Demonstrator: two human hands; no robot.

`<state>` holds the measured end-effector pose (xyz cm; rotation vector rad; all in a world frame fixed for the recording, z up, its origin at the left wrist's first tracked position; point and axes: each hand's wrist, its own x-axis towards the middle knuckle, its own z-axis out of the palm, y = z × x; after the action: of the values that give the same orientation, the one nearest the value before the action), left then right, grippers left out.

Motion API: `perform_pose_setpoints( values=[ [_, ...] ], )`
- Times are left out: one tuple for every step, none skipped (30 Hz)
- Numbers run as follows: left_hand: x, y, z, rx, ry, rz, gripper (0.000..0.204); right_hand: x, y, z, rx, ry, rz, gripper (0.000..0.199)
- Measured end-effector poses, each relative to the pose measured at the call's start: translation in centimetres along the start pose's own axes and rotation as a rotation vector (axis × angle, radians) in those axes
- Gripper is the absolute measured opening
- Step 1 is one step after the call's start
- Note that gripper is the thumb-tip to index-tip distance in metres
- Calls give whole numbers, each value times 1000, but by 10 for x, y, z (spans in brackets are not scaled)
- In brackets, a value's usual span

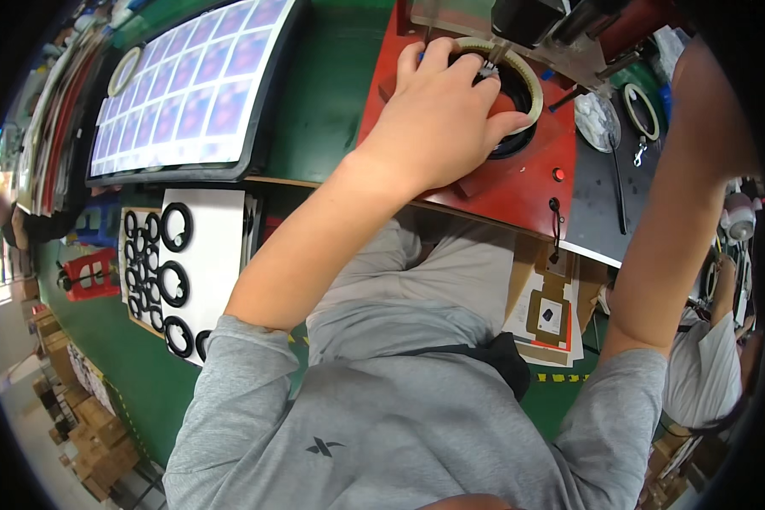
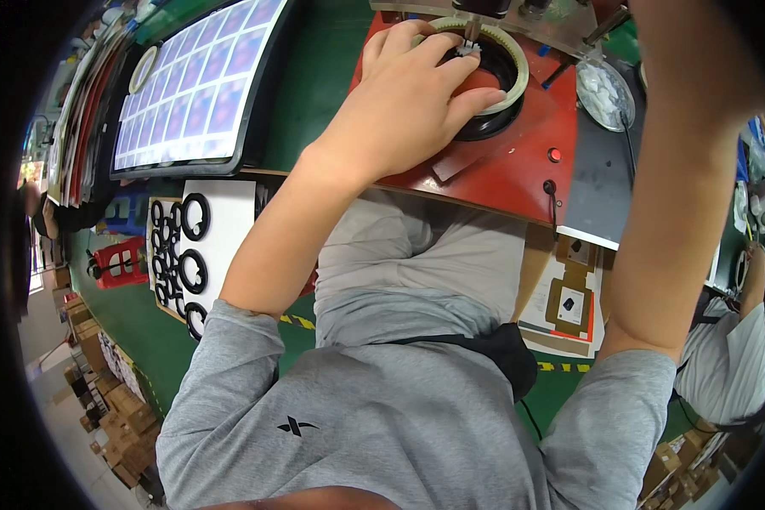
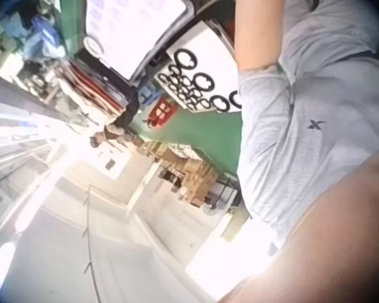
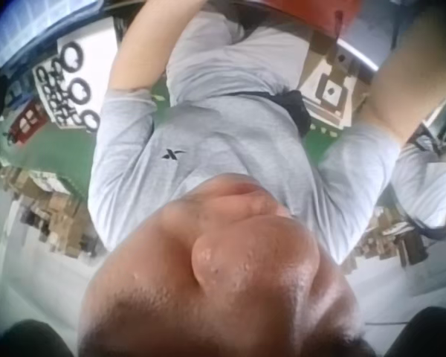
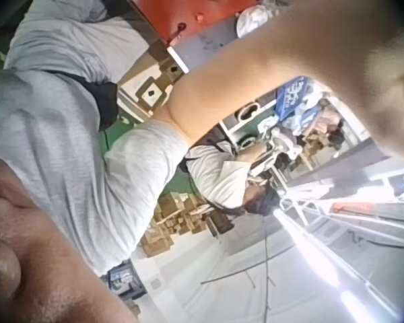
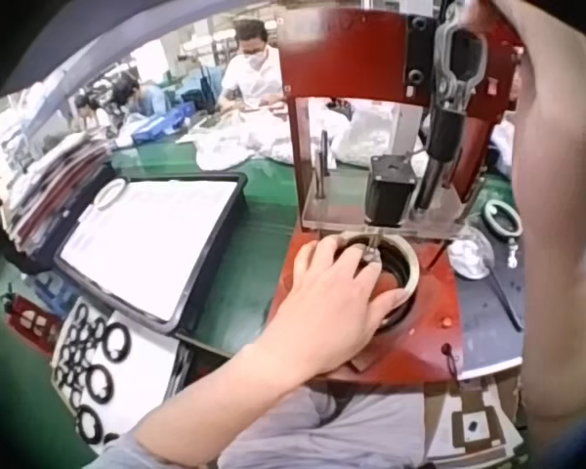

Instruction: Apply lubricant to a ring gear using a brush and place it into an assembly fixture on a workbench.

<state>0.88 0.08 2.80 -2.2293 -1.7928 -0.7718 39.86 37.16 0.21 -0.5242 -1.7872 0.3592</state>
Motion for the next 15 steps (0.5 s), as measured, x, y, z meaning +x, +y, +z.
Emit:
perform_pose_setpoints(
  values=[
    [-5, -3, -4, -21, 27, 7, 42, -4, -67, 20, -21, 5, -17, 24],
    [-10, -5, -8, -125, 50, 26, 41, -15, -139, 22, -51, 11, -36, 24],
    [-12, -5, -12, -235, 69, 56, 40, -25, -206, 29, -90, 21, -51, 23],
    [-17, -7, -20, -354, 104, 60, 37, -45, -267, 39, -106, 34, -57, 23],
    [-30, -17, -30, -364, 136, 18, 34, -62, -305, 57, -74, 53, -55, 23],
    [-36, -25, -32, -414, 176, -11, 32, -69, -339, 77, -83, 62, -55, 23],
    [-42, -34, -29, -411, 204, -45, 30, -72, -366, 106, -95, 73, -54, 23],
    [-54, -41, -26, -433, 238, -174, 27, -76, -379, 122, -83, 84, -52, 23],
    [-64, -47, -20, -498, 219, -293, 29, -75, -375, 123, -71, 92, -52, 23],
    [-72, -51, -13, -562, 199, -411, 31, -96, -365, 111, -337, -48, 64, 28],
    [-80, -54, -3, -548, 201, -423, 31, -116, -361, 110, -499, -196, 164, 31],
    [-85, -54, 10, -752, 241, -508, 34, -129, -358, 108, -661, -357, 187, 32],
    [-86, -53, 17, -968, 275, -587, 37, -144, -350, 101, -714, -457, 272, 34],
    [-87, -52, 17, -924, 223, -588, 40, -151, -351, 99, -803, -561, 284, 36],
    [-89, -52, 20, -931, 215, -595, 40, -156, -354, 97, -892, -665, 296, 37]
  ],
)
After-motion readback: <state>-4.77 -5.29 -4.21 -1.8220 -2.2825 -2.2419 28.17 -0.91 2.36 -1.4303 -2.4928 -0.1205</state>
